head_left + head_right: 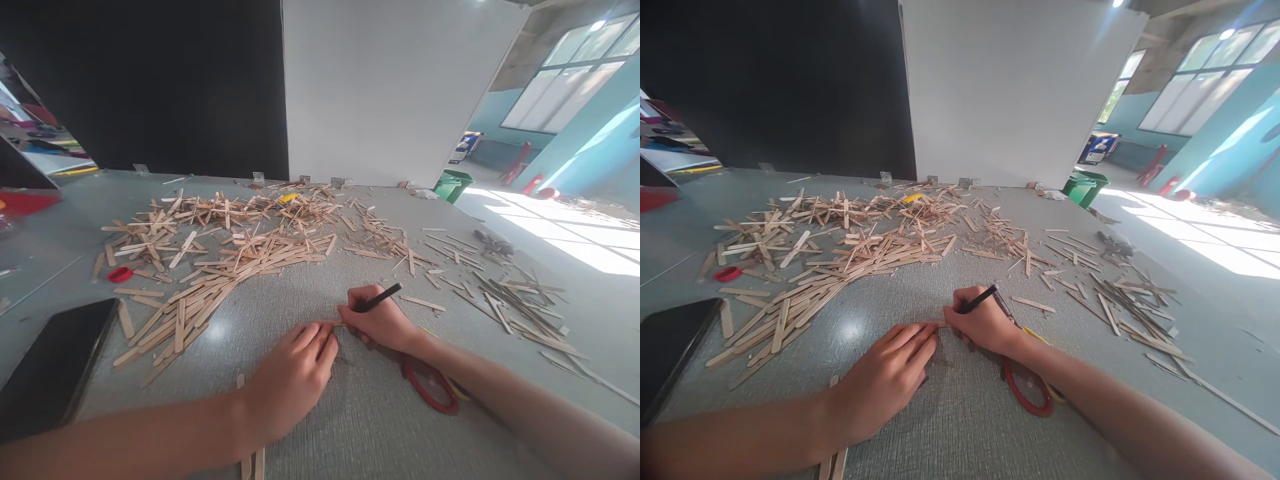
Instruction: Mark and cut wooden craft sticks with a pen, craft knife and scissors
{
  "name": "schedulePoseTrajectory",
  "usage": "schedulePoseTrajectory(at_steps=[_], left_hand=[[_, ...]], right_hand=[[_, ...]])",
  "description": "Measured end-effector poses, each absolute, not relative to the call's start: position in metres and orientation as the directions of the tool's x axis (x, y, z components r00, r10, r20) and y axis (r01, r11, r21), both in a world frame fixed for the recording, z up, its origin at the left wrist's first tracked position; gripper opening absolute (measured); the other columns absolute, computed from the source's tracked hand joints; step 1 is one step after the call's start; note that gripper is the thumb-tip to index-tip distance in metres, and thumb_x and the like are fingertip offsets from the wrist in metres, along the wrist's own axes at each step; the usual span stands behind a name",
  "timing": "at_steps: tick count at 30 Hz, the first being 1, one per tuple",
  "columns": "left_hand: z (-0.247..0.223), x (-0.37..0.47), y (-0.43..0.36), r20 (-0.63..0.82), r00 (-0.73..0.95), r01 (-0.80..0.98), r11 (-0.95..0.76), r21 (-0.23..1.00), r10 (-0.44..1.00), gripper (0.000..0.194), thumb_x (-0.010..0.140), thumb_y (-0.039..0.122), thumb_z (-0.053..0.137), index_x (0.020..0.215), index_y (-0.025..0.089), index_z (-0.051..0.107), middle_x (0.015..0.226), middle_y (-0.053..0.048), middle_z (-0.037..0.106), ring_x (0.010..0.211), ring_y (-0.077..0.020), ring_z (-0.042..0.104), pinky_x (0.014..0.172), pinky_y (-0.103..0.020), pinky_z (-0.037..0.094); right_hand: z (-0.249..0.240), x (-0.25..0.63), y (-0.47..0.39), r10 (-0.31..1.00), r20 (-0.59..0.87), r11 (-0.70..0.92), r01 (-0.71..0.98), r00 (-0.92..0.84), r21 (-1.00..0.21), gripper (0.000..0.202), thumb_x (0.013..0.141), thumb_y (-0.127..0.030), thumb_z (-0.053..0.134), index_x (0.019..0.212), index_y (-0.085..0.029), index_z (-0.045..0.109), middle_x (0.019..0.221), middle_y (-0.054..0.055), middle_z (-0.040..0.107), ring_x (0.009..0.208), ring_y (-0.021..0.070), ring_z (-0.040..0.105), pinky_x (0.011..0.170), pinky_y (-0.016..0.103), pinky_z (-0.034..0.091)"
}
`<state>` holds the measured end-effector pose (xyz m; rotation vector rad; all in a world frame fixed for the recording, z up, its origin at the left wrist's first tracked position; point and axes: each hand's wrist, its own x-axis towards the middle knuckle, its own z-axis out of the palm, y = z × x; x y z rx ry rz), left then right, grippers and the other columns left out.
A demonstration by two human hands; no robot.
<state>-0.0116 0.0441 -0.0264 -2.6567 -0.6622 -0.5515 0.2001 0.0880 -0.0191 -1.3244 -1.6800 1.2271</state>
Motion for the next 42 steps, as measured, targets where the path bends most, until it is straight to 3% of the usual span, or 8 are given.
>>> schedulePoseTrajectory(at_steps=[8, 15, 29, 42], left_hand=[[-0.025, -0.0118, 0.0459, 0.43, 0.826, 0.5, -0.825, -0.264, 0.363, 0.031, 0.087, -0.001, 0.049, 0.109, 0.001, 0.07, 0.11, -0.021, 0.074, 0.101, -0.0323, 0.071, 0.085, -0.043, 0.059], [-0.0235, -0.01, 0.0452, 0.412, 0.845, 0.483, -0.814, -0.321, 0.339, 0.029, 0.088, 0.003, 0.051, 0.108, 0.001, 0.071, 0.108, -0.021, 0.075, 0.101, -0.0322, 0.071, 0.086, -0.043, 0.059], [-0.0285, -0.0112, 0.0443, 0.388, 0.85, 0.491, -0.803, -0.338, 0.356, 0.028, 0.088, 0.004, 0.054, 0.11, 0.001, 0.071, 0.112, -0.021, 0.074, 0.103, -0.0318, 0.07, 0.09, -0.042, 0.057], [-0.0275, -0.011, 0.0439, 0.391, 0.855, 0.476, -0.815, -0.33, 0.341, 0.029, 0.089, 0.004, 0.053, 0.112, 0.0, 0.07, 0.113, -0.021, 0.074, 0.105, -0.034, 0.07, 0.089, -0.044, 0.058]], right_hand=[[-0.0166, 0.1996, 0.0875, 0.963, -0.065, 0.024, 0.326, -0.26, -0.945, 0.028, 0.082, -0.017, 0.061, 0.057, -0.022, 0.05, 0.04, -0.008, 0.053, 0.028, 0.0079, 0.047, 0.027, 0.014, 0.033], [-0.0223, 0.1994, 0.09, 0.961, -0.085, -0.005, 0.289, -0.264, -0.957, 0.03, 0.088, -0.03, 0.064, 0.061, -0.022, 0.052, 0.049, -0.005, 0.061, 0.031, 0.0098, 0.054, 0.027, 0.016, 0.038], [-0.0202, 0.1973, 0.0883, 0.959, -0.094, -0.004, 0.317, -0.268, -0.948, 0.035, 0.087, -0.04, 0.07, 0.063, -0.021, 0.053, 0.046, -0.004, 0.057, 0.031, 0.0085, 0.047, 0.028, 0.016, 0.034], [-0.0212, 0.198, 0.0884, 0.961, -0.044, 0.054, 0.341, -0.273, -0.939, 0.032, 0.087, -0.03, 0.065, 0.06, -0.022, 0.05, 0.045, -0.005, 0.056, 0.032, 0.0081, 0.047, 0.029, 0.016, 0.031]])
